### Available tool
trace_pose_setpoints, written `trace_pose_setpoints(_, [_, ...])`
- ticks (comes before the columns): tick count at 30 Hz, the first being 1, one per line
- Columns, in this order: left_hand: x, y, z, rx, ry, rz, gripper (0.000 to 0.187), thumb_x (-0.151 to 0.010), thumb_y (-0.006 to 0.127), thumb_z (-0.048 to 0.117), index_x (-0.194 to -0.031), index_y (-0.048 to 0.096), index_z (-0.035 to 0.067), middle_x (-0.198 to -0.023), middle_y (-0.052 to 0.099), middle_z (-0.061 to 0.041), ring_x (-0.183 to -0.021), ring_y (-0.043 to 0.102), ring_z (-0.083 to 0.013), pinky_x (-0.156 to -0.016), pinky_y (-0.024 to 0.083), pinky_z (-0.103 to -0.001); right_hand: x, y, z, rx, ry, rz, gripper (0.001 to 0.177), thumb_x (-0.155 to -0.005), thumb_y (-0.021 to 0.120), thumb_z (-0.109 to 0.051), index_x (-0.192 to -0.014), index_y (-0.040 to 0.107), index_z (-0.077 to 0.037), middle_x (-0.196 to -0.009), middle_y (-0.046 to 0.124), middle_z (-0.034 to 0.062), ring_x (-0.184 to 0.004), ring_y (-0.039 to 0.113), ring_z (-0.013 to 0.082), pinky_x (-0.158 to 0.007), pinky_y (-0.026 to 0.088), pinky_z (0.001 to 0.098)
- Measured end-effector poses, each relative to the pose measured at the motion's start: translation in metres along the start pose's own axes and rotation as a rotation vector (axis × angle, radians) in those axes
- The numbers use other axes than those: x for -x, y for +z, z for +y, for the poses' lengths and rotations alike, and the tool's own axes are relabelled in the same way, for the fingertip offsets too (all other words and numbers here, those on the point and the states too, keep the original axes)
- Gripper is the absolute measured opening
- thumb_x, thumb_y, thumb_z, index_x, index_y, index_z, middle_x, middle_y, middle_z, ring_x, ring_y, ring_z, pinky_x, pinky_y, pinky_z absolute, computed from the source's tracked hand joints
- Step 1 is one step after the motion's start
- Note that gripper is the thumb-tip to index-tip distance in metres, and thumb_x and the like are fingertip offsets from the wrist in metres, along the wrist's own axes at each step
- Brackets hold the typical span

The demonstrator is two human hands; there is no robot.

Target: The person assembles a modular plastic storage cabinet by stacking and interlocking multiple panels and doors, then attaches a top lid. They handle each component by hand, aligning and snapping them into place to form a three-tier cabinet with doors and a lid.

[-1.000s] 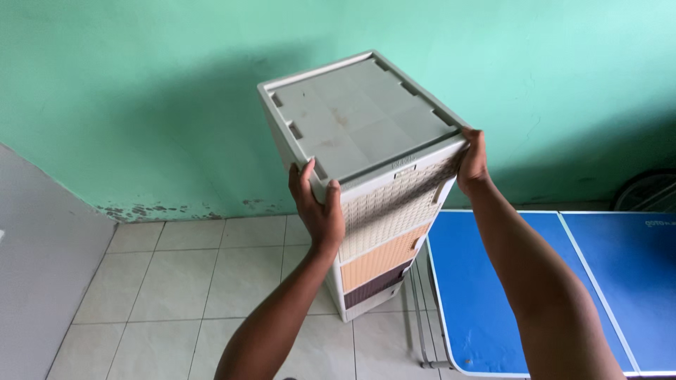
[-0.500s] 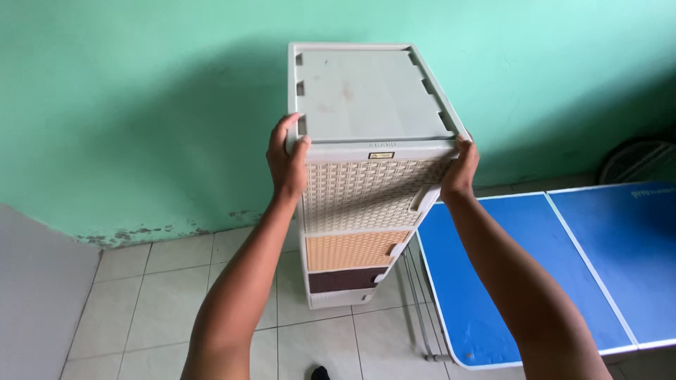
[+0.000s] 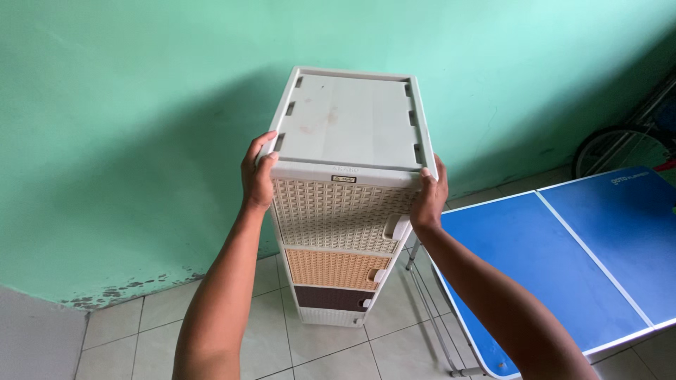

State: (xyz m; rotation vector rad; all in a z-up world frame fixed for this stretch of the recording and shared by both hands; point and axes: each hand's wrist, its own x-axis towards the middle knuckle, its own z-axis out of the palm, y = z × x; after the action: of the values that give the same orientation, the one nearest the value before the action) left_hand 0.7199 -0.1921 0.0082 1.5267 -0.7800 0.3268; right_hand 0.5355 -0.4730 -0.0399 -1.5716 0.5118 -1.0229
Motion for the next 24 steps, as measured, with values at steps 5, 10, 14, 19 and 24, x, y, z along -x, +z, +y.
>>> trace_pose_setpoints(5, [0.031,-0.056,-0.015,0.016,0.051,0.119,0.046,-0.095,0.050,0.020,-0.135,0.061,0.000,-0.133,0.066,-0.013,-0.123,0.059,-0.0217,-0.107,0.043,-0.033,0.012,0.050,-0.006,-0.020,-0.089,-0.120,0.078,-0.088,0.046,-0.050,-0.150,0.046,-0.004,-0.140,0.054,0.0245,-0.131,0.050,0.0362,-0.111,0.038,0.0538])
trace_pose_setpoints(10, [0.058,-0.076,-0.013,-0.040,-0.043,0.264,0.049,-0.094,0.051,0.020,-0.139,0.059,0.002,-0.129,0.062,-0.015,-0.112,0.058,-0.0245,-0.098,0.047,-0.040,-0.005,0.082,-0.002,0.052,-0.005,-0.225,0.083,-0.081,0.043,-0.053,-0.150,0.048,-0.007,-0.127,0.060,0.0236,-0.118,0.056,0.0359,-0.098,0.046,0.0517])
trace_pose_setpoints(14, [0.061,-0.040,-0.013,-0.090,-0.279,0.366,0.052,-0.087,0.053,0.024,-0.136,0.059,0.008,-0.127,0.066,-0.012,-0.086,0.057,-0.0286,-0.071,0.051,-0.047,-0.044,0.078,0.019,-0.037,-0.049,-0.293,0.083,-0.086,0.042,-0.054,-0.149,0.052,-0.001,-0.126,0.060,0.0256,-0.122,0.052,0.0357,-0.107,0.038,0.0487])
trace_pose_setpoints(19, [0.041,-0.010,-0.012,-0.177,0.046,0.383,0.048,-0.093,0.055,0.022,-0.137,0.059,0.004,-0.136,0.064,-0.017,-0.118,0.065,-0.0265,-0.101,0.053,-0.042,-0.097,0.073,0.035,-0.075,-0.151,-0.353,0.083,-0.086,0.042,-0.054,-0.147,0.052,0.001,-0.128,0.060,0.0235,-0.125,0.050,0.0332,-0.110,0.033,0.0456])
trace_pose_setpoints(24, [0.021,-0.013,-0.024,-0.184,-0.032,0.335,0.048,-0.092,0.054,0.021,-0.135,0.062,0.004,-0.127,0.068,-0.016,-0.109,0.064,-0.0247,-0.094,0.052,-0.040,-0.093,0.074,0.038,-0.011,-0.091,-0.247,0.082,-0.085,0.038,-0.056,-0.145,0.052,-0.002,-0.126,0.060,0.0232,-0.123,0.050,0.0345,-0.100,0.037,0.0486])
